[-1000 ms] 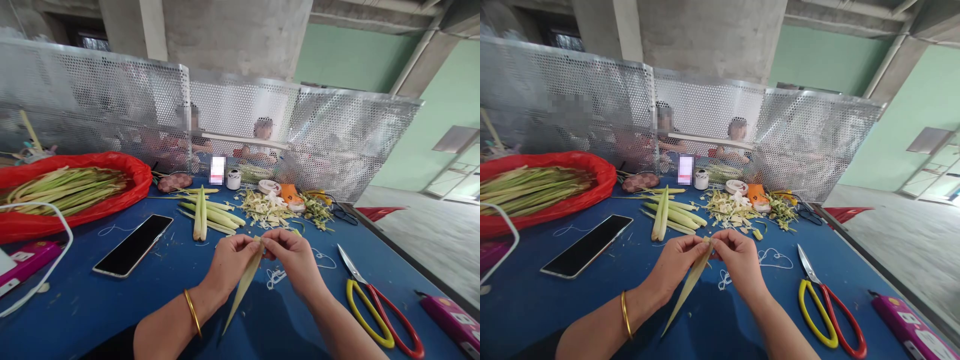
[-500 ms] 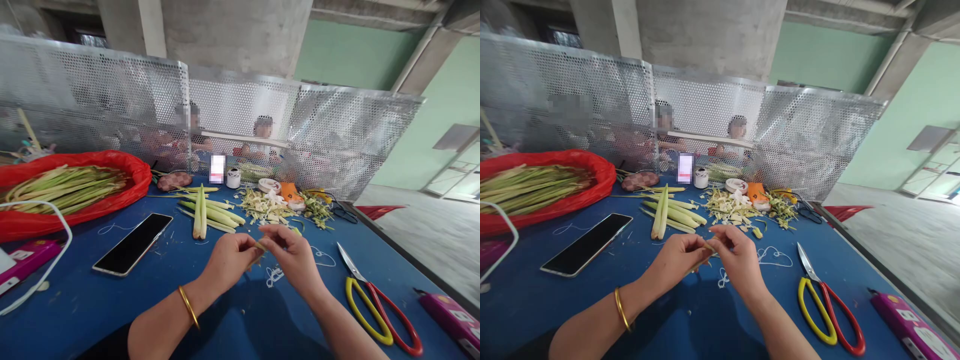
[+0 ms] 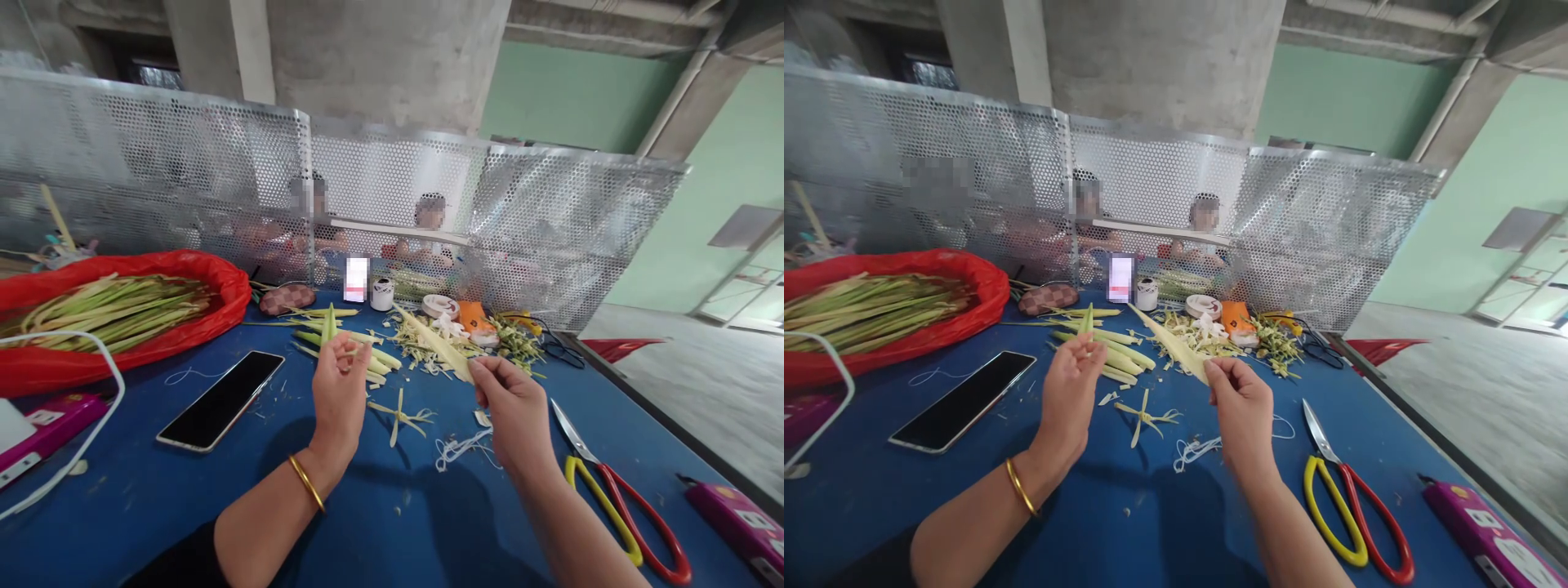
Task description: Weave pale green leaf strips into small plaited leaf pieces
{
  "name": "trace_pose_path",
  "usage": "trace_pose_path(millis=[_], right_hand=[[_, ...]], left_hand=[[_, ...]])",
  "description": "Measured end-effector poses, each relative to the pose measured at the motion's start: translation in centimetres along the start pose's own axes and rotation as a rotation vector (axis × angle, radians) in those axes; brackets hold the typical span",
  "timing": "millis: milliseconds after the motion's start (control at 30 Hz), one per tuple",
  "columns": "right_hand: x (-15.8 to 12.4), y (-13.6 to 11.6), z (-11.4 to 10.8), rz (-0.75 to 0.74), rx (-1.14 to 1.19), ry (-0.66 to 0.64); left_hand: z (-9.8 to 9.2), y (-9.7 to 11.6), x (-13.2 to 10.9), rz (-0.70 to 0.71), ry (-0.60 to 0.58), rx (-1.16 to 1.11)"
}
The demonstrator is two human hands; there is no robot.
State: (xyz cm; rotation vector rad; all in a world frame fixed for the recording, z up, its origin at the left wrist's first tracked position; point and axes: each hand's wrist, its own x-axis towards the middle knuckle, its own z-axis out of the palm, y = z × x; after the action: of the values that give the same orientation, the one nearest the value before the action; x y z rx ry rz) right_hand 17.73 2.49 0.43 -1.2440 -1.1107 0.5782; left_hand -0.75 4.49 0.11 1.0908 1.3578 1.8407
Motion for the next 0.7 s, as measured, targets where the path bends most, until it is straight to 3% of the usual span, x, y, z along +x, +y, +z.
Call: trace_pose_path(millis=[133, 200, 367, 533, 600, 700], right_hand=[[-1.5, 0.0, 1.2, 0.019, -0.011, -0.049], [-2.6, 0.0, 1.9, -0.009, -0.07, -0.121], [-4.1, 0.3, 2.9, -0.02, -0.104, -0.257], [-4.1, 0.5, 2.9, 0.024, 0.006, -0.422], [-3.7, 0.5, 2.4, -0.111, -0.062, -0.432], [-3.0, 0.3, 1.6, -0.435, -0.215, -0.383]], left_hand=[[0.8, -0.4, -2.4, -0.369, -0.513, -0.075], [0.9, -0.3, -3.6, -0.44, -0.626, -0.112], [0.8, 0.0, -4.0, -0.464, -0.49, -0.109], [0.5, 0.3, -3.0, -0.475, -0.488, -0.18], [0.5, 0.2, -2.6, -0.469, -0.477, -0.186], [0.4, 0.2, -2.2, -0.456, -0.46, -0.157]])
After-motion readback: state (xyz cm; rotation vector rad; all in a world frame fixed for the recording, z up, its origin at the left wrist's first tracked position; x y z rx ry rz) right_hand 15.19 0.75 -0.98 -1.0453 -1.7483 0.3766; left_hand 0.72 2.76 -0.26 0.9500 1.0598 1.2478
